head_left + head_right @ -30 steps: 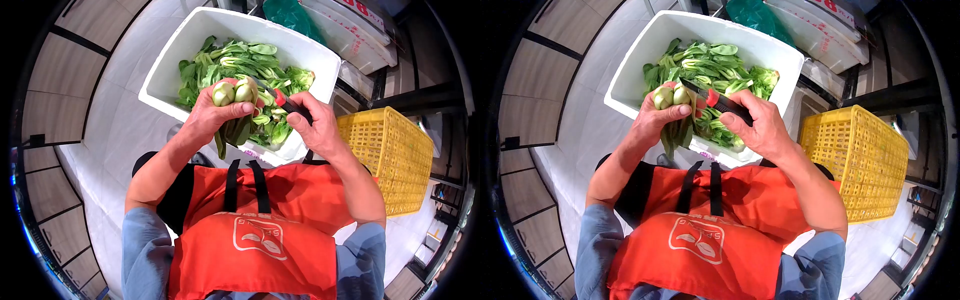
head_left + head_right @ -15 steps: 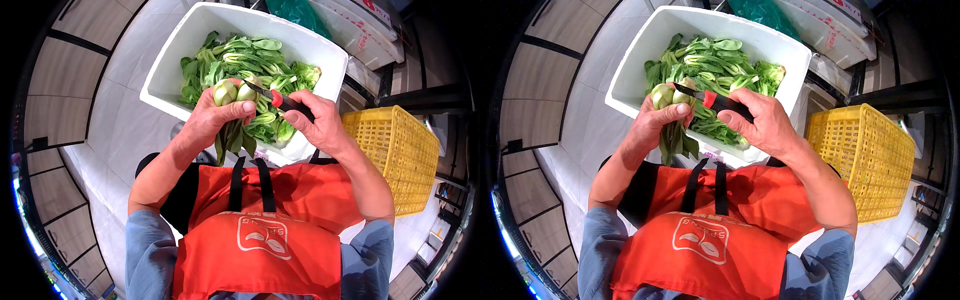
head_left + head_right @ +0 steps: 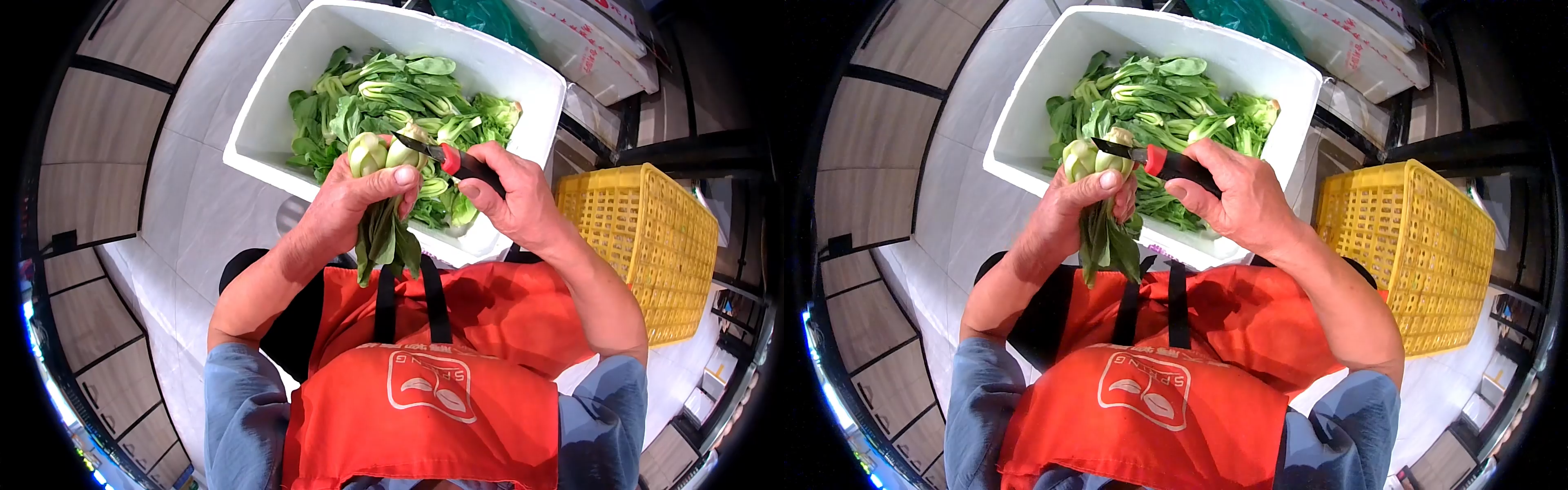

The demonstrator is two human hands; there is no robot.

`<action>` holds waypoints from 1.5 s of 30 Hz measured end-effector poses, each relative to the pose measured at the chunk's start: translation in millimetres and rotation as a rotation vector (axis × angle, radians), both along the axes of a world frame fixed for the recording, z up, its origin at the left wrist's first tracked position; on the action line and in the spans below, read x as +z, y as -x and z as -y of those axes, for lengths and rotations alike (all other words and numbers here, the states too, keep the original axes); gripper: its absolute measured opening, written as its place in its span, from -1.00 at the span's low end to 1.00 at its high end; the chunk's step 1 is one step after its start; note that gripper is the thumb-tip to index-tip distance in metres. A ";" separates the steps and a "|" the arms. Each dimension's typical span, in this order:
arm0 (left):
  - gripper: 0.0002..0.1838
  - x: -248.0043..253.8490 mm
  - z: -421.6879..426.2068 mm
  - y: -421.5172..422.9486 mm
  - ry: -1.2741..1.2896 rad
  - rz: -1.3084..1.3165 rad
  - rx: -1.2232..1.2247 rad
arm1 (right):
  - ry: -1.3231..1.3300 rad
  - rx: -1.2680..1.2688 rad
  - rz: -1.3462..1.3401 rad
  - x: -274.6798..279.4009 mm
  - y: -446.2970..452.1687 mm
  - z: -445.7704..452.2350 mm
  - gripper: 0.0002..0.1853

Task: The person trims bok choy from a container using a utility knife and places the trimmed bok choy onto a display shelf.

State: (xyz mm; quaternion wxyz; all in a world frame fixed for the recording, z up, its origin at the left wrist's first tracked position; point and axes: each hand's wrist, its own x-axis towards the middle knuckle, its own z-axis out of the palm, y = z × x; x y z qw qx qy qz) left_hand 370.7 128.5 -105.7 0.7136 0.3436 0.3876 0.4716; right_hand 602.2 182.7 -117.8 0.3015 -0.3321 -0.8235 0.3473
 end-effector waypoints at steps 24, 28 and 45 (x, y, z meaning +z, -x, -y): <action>-0.60 -12.2 16.6 0.4 -0.144 -0.071 -0.147 | 0.812 -0.102 0.040 -26.2 -2.4 -10.5 -0.59; -0.49 -8.5 20.8 2.0 -0.041 0.090 -0.176 | 0.599 -0.235 0.107 -47.8 4.8 -28.3 -0.70; -0.67 -11.4 -4.2 81.9 0.224 0.061 0.372 | -0.133 -0.189 0.720 -191.8 205.1 -200.1 -0.62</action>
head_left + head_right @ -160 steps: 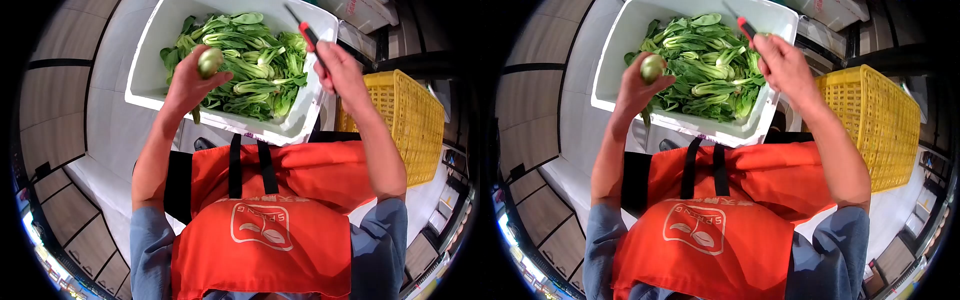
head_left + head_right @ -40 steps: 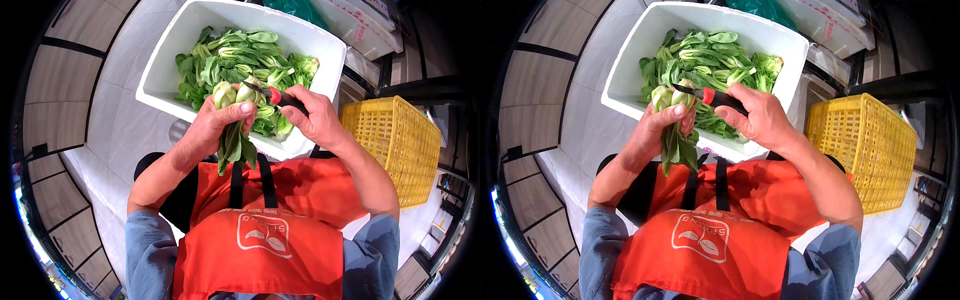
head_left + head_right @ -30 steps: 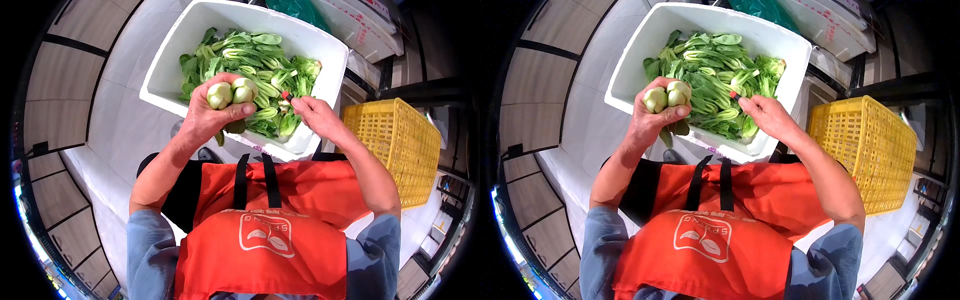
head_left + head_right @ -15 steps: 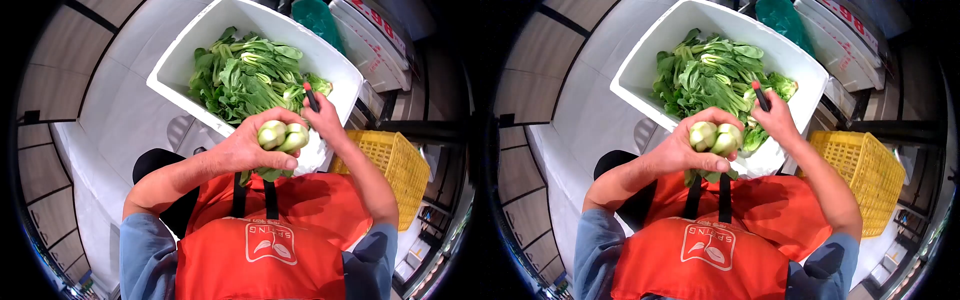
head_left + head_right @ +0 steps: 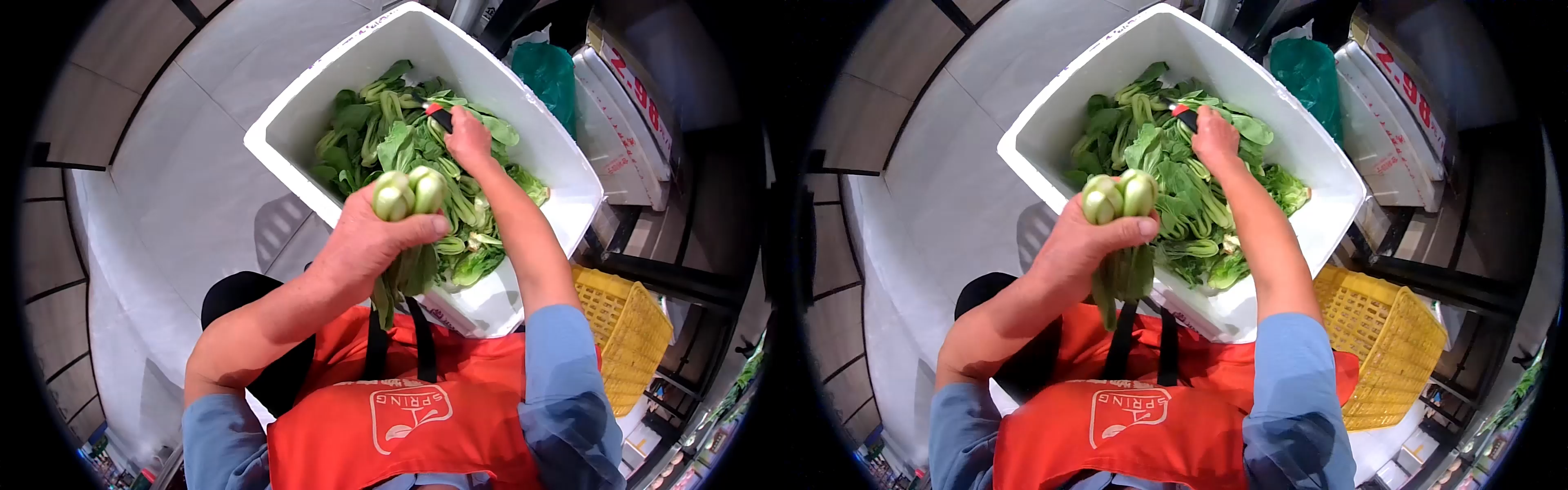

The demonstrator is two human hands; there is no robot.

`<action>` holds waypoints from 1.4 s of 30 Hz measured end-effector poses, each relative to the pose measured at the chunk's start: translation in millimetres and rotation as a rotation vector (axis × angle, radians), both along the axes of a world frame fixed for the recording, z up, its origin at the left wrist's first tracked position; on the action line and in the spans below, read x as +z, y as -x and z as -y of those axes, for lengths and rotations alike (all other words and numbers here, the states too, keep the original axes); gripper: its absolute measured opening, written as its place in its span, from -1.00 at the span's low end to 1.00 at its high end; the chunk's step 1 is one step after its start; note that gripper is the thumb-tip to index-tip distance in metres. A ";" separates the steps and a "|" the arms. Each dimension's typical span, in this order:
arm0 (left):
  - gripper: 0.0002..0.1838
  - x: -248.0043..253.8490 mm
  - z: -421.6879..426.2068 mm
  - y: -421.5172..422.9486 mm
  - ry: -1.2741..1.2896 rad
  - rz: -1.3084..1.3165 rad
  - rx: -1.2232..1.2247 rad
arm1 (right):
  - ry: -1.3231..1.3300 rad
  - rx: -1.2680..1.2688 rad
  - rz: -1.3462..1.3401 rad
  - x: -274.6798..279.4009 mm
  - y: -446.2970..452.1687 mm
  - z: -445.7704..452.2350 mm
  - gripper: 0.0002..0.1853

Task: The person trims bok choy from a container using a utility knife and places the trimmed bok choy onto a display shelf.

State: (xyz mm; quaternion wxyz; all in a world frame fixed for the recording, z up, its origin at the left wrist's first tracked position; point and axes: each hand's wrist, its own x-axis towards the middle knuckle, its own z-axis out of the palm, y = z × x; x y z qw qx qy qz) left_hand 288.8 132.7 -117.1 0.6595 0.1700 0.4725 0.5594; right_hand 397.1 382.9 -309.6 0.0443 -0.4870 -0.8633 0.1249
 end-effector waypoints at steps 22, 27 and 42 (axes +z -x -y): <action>-0.46 13.4 1.4 -51.7 -0.339 -0.014 -0.010 | 0.660 -0.047 -1.177 212.3 -113.3 193.7 -0.66; -0.47 8.3 3.3 -44.8 -0.289 -0.038 -0.096 | 0.761 -0.056 -1.054 231.1 -131.9 200.3 -0.67; -0.46 1.4 5.3 -33.9 -0.294 -0.610 -0.067 | 0.211 0.327 -0.633 209.1 -168.6 172.8 -0.53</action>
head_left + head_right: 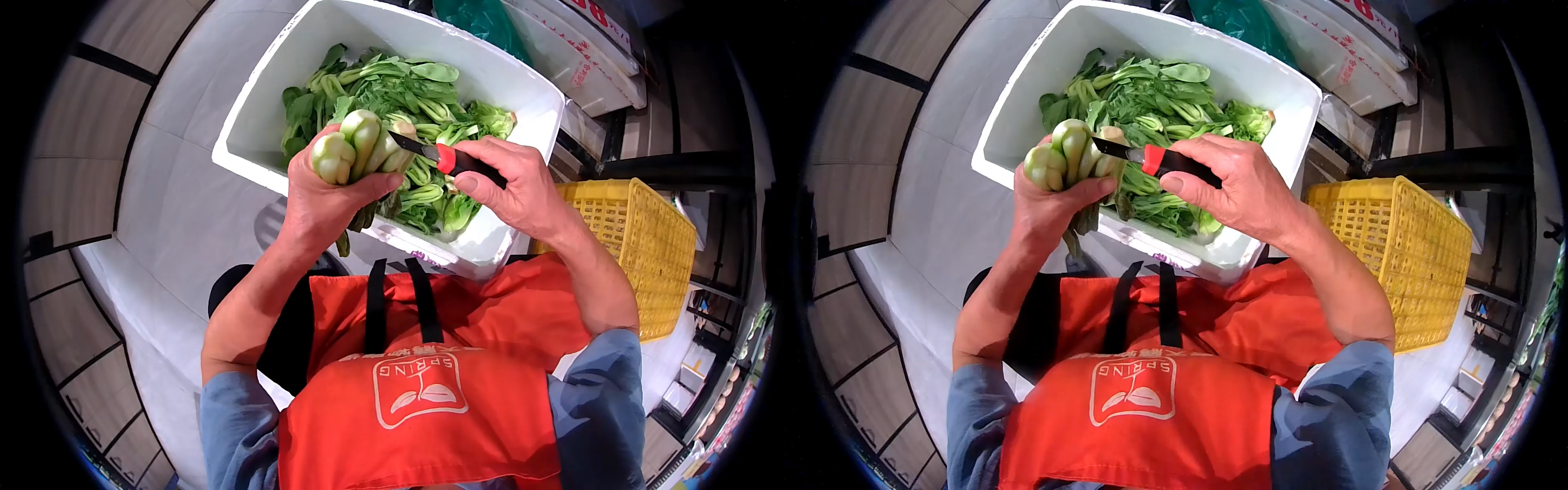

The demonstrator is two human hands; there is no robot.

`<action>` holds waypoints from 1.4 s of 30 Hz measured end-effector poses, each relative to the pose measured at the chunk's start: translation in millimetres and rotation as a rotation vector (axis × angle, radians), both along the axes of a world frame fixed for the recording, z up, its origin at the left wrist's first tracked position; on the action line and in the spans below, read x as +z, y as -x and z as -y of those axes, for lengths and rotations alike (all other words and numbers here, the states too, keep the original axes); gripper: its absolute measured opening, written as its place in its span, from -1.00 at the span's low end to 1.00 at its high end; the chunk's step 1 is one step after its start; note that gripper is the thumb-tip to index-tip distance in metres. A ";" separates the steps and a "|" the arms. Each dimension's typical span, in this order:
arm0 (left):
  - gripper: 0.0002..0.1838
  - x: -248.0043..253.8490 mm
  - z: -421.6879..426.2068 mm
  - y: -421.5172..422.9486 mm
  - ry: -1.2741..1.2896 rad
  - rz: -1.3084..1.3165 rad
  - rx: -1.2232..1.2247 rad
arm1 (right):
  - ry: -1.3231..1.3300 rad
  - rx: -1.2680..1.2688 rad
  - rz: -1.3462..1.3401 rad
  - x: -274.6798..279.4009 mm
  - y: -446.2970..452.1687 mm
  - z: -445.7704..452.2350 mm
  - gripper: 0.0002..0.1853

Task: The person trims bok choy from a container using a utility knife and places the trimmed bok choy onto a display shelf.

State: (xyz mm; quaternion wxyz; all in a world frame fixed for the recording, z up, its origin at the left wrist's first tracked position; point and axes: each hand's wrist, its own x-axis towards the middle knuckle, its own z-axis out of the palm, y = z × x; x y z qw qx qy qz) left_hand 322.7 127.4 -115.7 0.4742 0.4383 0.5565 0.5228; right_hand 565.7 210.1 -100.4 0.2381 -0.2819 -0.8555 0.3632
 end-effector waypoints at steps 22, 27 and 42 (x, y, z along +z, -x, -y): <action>-0.58 -10.8 4.9 -14.7 0.240 0.487 -0.127 | 0.478 0.022 -0.012 -50.2 -20.5 -11.5 -0.46; -0.60 -13.4 5.2 -15.2 0.175 0.400 -0.118 | 0.417 0.014 -0.010 -38.1 -17.5 -10.5 -0.43; -0.48 -13.5 -3.0 2.1 -0.023 0.292 -0.076 | 0.738 -0.204 0.379 -83.0 -25.4 -7.8 -0.52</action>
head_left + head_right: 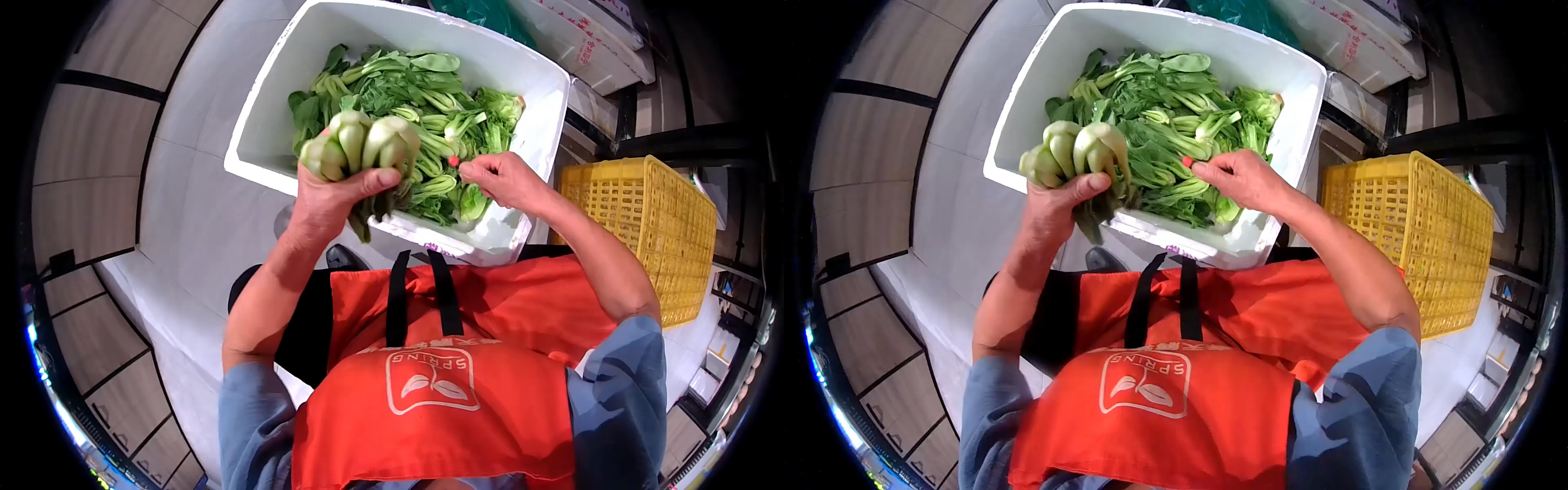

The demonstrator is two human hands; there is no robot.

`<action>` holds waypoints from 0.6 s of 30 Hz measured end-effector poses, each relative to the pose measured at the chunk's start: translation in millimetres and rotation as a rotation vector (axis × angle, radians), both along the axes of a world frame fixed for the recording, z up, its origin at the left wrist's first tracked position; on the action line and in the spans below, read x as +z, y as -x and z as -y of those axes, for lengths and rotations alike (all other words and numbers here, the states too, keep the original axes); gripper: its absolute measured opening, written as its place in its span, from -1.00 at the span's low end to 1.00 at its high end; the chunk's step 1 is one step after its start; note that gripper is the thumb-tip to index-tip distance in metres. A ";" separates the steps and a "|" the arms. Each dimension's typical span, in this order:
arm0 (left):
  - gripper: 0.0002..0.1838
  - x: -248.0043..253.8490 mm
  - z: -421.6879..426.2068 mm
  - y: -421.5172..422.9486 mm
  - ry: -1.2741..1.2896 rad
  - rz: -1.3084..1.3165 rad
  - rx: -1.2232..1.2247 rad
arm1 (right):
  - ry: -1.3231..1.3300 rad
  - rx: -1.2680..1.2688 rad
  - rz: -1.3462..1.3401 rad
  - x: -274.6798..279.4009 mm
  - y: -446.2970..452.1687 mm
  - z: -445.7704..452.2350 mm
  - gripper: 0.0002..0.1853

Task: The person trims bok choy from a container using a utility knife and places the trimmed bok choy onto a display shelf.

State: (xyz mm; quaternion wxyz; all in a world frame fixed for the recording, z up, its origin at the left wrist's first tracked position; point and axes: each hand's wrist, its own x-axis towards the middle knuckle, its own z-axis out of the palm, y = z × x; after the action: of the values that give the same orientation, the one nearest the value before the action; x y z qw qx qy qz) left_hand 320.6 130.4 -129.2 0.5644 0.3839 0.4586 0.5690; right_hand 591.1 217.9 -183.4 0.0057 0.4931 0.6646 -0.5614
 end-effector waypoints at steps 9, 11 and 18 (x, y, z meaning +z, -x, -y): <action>-0.48 7.3 -5.1 -12.6 0.117 0.339 -0.087 | -0.412 0.254 0.219 -76.3 8.6 -9.3 -0.52; -0.43 0.1 -6.6 -12.8 0.183 0.404 -0.062 | -0.451 0.263 0.216 -102.7 14.4 -12.1 -0.52; -0.43 -10.5 -10.6 -4.8 0.326 0.584 0.008 | -0.618 0.401 0.386 -147.5 21.6 -16.5 -0.49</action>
State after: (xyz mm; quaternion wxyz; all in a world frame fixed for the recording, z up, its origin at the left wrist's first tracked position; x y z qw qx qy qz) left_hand 325.4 141.0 -139.7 0.7237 0.1074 0.3641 0.5764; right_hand 569.6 234.5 -330.9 0.0911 0.4287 0.8713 -0.2206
